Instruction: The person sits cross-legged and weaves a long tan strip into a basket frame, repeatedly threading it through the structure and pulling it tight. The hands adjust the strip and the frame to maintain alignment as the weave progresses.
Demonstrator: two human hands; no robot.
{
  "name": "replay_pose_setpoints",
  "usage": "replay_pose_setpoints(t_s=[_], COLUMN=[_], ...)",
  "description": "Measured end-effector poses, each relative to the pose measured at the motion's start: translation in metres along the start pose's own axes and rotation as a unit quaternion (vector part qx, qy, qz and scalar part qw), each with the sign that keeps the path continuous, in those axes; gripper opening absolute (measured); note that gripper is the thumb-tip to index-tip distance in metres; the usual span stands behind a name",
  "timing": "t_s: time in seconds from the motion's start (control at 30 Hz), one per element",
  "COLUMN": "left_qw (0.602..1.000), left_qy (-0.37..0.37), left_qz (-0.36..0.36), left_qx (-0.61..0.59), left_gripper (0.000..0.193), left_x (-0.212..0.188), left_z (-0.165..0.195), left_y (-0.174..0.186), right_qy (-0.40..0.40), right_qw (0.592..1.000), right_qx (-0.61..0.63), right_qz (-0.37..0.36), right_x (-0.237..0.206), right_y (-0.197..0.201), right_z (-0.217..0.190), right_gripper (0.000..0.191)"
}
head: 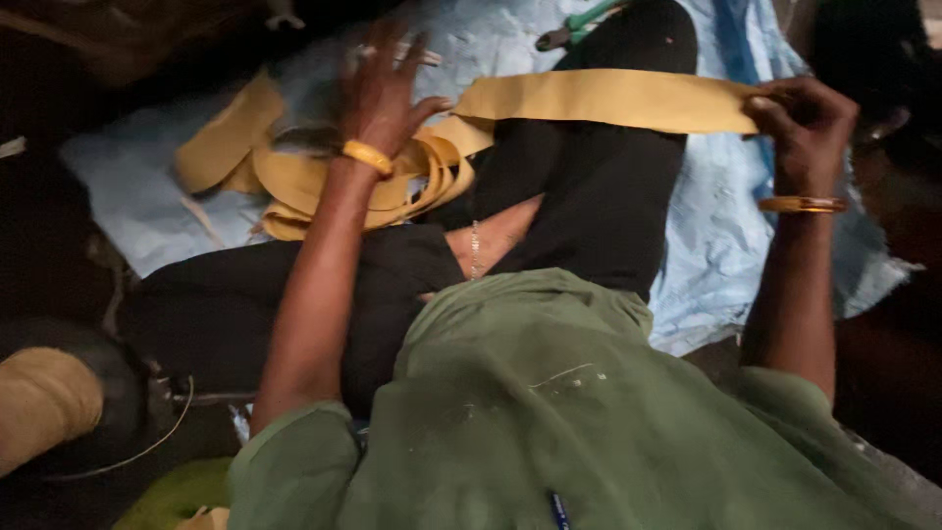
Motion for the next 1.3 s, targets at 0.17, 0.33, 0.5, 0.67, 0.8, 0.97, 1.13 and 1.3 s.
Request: replay_pose_setpoints(t_s=[0.17,0.33,0.5,0.67,0.8,0.97,1.13,1.3], left_qw=[0.97,0.904,0.872,0.877,0.82,0.8,0.752,0.721], left_qy=[-0.104,0.009,-0.007,0.075,0.185,0.169,0.167,0.182], left_qz=[-0.078,-0.242,-0.226,-0.248,-0.244,-0.143,-0.109,-0.125], left_qx=[-0.206,-0.353,-0.434,-0.405,-0.484,-0.557,-0.628,-0.656], left_gripper=[0.093,0.064,0.038,0.027,0.019,0.015,0.017,0.024], left_x=[0.072,0.086,0.075,0.071,0.064,0.059,0.056,0.043], left_z=[0.091,0.075,0.031,0.018,0.028,0.036,0.034,0.035], left_y=[-0.051,-0.071,-0.041,-0.006,0.012,0.034,0.036,0.011], right_qy=[0.013,-0.075,-0.115,-0.066,-0.096,-0.081,-0.065,-0.085], right_qw=[0.999,0.995,0.993,0.997,0.994,0.994,0.992,0.977], right_qx=[0.008,0.06,0.036,0.02,0.008,0.003,0.107,0.187], right_qz=[-0.034,-0.02,-0.013,-0.029,-0.05,-0.067,-0.031,-0.053], right_x=[0.002,0.003,0.001,0.004,0.003,0.003,0.001,0.0], right_y=[-0.013,-0.004,0.001,-0.003,-0.002,0.011,0.025,0.028], right_z=[-0.023,-0.02,-0.017,-0.023,-0.026,-0.031,-0.014,0.025], right_gripper=[0.017,0.013,0.014,0.033,0.022,0.012,0.021,0.015])
Point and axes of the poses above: each hand's wrist, its own x-axis towards the middle knuckle, its own y-axis out of the back of the hand, z = x × y, the point moved 2 cm from there along x, towards the middle knuckle, and after that the axes turned 5 degrees about z, right-handed, at the moved point
